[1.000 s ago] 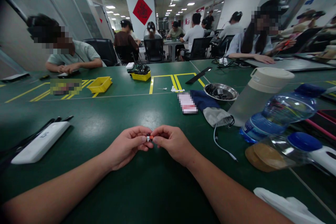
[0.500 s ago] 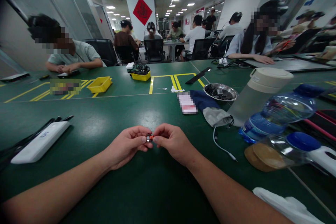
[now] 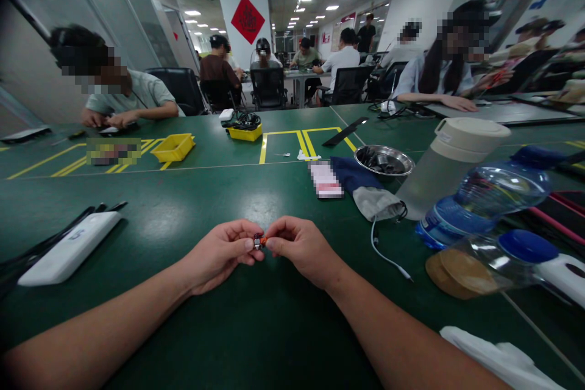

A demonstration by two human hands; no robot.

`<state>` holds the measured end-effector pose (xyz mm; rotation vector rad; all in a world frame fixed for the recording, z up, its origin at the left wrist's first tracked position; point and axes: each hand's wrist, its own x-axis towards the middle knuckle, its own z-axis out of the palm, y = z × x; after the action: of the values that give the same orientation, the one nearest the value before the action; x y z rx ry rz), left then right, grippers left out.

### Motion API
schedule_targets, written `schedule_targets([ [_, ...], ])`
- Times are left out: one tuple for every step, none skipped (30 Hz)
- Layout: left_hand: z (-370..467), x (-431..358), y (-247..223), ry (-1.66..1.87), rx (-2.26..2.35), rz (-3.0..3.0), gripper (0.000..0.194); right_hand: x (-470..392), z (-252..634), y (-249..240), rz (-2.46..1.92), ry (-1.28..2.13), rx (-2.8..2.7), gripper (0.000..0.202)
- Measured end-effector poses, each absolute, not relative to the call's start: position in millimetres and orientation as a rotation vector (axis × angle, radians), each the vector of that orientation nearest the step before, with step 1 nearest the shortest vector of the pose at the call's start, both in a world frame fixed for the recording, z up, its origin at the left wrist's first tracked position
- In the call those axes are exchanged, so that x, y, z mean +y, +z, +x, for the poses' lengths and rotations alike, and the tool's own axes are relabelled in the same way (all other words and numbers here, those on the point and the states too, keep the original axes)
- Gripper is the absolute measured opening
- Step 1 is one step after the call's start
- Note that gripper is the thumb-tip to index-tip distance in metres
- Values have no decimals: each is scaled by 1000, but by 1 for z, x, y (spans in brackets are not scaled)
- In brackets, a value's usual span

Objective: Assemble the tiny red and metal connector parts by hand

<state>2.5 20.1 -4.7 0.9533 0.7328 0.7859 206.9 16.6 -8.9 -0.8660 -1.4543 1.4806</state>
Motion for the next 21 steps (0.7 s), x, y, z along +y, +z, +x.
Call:
schedule_targets([
  [2,20,-4,780,730,950,22,17,207,-8,-865,1482,-1451,7],
  [2,20,-4,776,727,946,21,17,207,-8,-865,1482,-1448,7],
  [2,20,-4,771,724,943,20,17,206,-8,-865,1483,-1445,7],
  [2,20,-4,766,723,941,20,17,206,-8,-865,1482,-1443,7],
  [2,20,-3,760,722,939,19,17,206,-8,-865,1482,-1439,8],
  [2,20,-3,755,721,937,19,17,206,-8,-864,1483,-1437,8],
  [2,20,-3,750,722,936,19,17,206,-8,-862,1484,-1435,8],
  [2,20,-3,745,722,934,19,17,206,-8,-859,1487,-1431,8],
  [2,20,-3,744,719,933,20,17,206,-8,-856,1490,-1429,8],
  [2,20,-4,744,714,933,20,17,206,-8,-853,1490,-1427,8],
  [2,21,-4,745,709,932,20,16,206,-8,-852,1490,-1428,8],
  [2,21,-4,745,703,932,19,16,206,-8,-853,1490,-1428,8],
  [1,21,-5,743,698,931,19,16,206,-8,-855,1490,-1427,9],
  [1,21,-5,740,694,929,19,16,205,-8,-856,1491,-1427,9],
  [1,21,-5,737,690,928,18,16,205,-7,-857,1492,-1425,9],
  [1,21,-5,735,687,926,18,16,205,-7,-858,1494,-1423,9],
  [1,21,-5,736,683,925,18,16,205,-7,-859,1495,-1421,9],
  [1,21,-5,740,679,924,18,16,205,-7,-859,1496,-1419,9],
  [1,21,-5,745,675,922,18,16,205,-6,-860,1497,-1417,9],
  [1,21,-5,751,672,920,19,16,205,-6,-862,1496,-1414,9],
  [1,21,-5,756,672,916,18,15,205,-6,-865,1496,-1411,9],
])
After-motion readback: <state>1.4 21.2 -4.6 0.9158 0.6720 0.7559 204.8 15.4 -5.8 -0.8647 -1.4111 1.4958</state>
